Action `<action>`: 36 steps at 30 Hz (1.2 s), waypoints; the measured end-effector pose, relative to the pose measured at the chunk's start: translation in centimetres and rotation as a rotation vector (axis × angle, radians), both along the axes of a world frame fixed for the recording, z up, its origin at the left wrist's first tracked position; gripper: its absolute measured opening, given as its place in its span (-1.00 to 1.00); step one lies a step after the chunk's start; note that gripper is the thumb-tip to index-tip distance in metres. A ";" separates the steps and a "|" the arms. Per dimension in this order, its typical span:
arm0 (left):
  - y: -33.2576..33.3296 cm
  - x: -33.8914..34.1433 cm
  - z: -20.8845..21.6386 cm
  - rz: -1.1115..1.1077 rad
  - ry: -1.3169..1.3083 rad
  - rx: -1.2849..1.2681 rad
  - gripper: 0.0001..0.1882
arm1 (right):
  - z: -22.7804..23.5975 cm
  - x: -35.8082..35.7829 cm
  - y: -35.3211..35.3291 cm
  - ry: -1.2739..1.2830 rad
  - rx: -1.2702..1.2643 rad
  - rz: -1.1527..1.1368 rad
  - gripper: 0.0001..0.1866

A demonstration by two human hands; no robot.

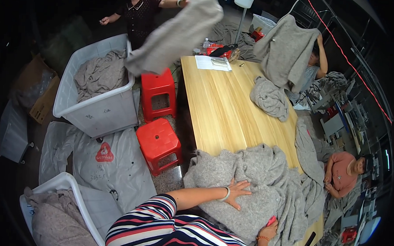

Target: Trimming loose threads and excess fabric from knitted garments using scissors.

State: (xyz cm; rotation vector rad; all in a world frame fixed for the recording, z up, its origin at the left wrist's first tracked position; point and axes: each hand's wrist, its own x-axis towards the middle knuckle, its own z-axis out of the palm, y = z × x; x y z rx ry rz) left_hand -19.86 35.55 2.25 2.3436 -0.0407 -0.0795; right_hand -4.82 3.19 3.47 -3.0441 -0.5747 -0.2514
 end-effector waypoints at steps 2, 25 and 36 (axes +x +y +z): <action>-0.2 0.0 -0.1 0.001 0.001 0.007 0.13 | 0.2 -0.1 -0.1 0.009 0.002 -0.006 -0.51; 23.0 -6.8 15.9 0.508 -1.044 -2.026 0.13 | 0.9 -0.6 0.6 0.020 0.095 0.018 -0.46; 22.5 4.1 7.2 0.947 -0.032 -1.154 0.07 | 1.7 -0.2 0.8 0.104 0.059 -0.042 -0.38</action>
